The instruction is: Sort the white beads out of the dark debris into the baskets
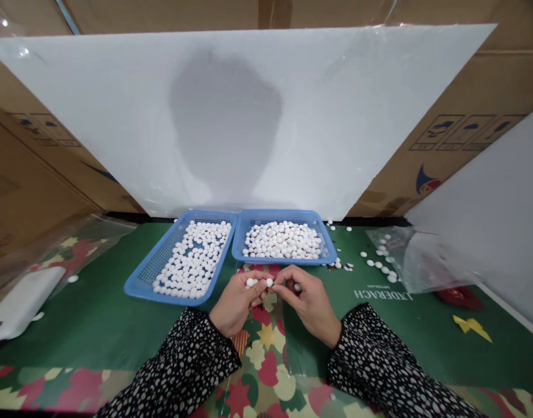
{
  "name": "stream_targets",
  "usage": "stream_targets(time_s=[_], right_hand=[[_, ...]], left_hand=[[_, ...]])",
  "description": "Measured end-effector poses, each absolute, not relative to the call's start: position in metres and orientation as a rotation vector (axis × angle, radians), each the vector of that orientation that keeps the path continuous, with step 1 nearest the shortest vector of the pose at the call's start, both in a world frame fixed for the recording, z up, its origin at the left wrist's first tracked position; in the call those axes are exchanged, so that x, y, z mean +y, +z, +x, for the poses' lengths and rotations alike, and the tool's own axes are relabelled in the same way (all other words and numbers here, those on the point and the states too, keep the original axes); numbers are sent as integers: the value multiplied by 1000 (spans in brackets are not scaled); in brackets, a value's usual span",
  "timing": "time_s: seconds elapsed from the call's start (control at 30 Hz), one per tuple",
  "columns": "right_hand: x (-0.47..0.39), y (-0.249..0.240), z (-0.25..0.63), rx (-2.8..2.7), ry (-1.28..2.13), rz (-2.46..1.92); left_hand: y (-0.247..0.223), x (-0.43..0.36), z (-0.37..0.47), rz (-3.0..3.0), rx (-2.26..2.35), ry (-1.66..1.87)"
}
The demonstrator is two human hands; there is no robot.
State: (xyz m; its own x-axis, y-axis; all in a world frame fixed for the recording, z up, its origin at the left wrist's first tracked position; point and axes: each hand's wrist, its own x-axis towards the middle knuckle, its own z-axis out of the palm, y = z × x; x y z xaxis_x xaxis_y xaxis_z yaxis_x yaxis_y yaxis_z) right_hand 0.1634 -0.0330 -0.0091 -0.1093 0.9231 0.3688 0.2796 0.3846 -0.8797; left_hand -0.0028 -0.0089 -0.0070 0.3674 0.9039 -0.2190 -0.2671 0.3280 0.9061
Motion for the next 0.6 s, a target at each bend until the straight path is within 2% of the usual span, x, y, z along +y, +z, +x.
stream_targets(time_s=[0.23,0.6], right_hand=[[-31,-10,165,-1758,629,-974],[-30,-13,167,-1820,598,-949]], left_hand=[[-5,-12,-2,927,855,910],[0,-12,-3,943,850,869]])
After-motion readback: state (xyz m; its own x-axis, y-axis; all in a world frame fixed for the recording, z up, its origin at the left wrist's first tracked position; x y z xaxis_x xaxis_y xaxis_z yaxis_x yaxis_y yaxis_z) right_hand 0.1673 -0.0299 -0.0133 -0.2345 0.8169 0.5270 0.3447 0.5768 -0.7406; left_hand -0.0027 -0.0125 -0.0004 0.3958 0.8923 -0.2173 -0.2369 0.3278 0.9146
